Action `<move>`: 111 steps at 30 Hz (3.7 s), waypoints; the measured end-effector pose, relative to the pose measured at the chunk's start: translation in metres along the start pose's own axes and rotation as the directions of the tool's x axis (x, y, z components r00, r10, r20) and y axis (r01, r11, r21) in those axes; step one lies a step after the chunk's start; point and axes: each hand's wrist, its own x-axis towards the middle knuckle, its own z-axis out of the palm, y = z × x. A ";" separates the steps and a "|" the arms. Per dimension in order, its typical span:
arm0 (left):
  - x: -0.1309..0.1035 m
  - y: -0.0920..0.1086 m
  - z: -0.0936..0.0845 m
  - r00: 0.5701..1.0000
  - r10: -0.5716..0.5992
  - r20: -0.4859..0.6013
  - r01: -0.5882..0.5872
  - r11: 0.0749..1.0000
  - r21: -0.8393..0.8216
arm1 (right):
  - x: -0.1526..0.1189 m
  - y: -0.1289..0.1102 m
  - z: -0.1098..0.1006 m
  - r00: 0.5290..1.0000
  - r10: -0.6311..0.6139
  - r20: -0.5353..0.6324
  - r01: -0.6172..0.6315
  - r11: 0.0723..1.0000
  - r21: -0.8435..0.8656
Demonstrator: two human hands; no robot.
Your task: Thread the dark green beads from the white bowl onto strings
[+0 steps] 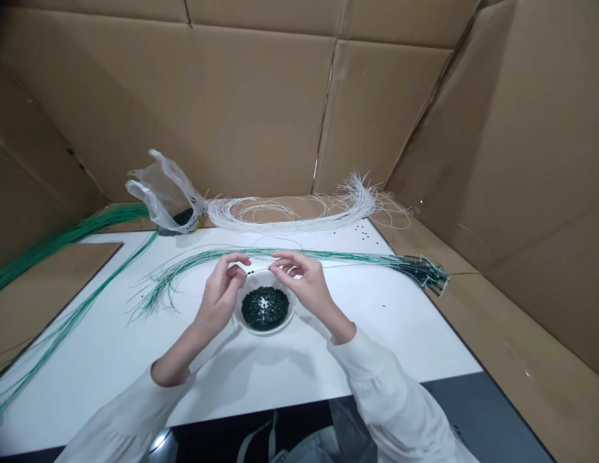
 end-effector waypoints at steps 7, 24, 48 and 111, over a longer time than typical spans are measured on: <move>-0.002 -0.003 0.003 0.995 0.042 0.088 -0.032 0.993 -0.112 | 0.002 0.001 0.001 0.995 0.089 0.053 -0.096 0.982 0.162; 0.010 -0.008 -0.004 0.958 -0.285 -0.032 0.269 0.933 -0.240 | -0.007 -0.008 0.011 0.900 0.102 0.424 0.136 0.858 -0.496; 0.018 -0.009 -0.011 0.901 -0.395 0.181 0.428 0.878 -0.215 | 0.001 -0.003 0.003 0.931 0.145 0.335 -0.048 0.958 -0.282; 0.001 -0.003 -0.001 0.919 0.393 -0.029 -0.368 0.882 0.295 | 0.003 0.001 -0.005 0.932 0.335 0.137 -0.354 0.767 0.535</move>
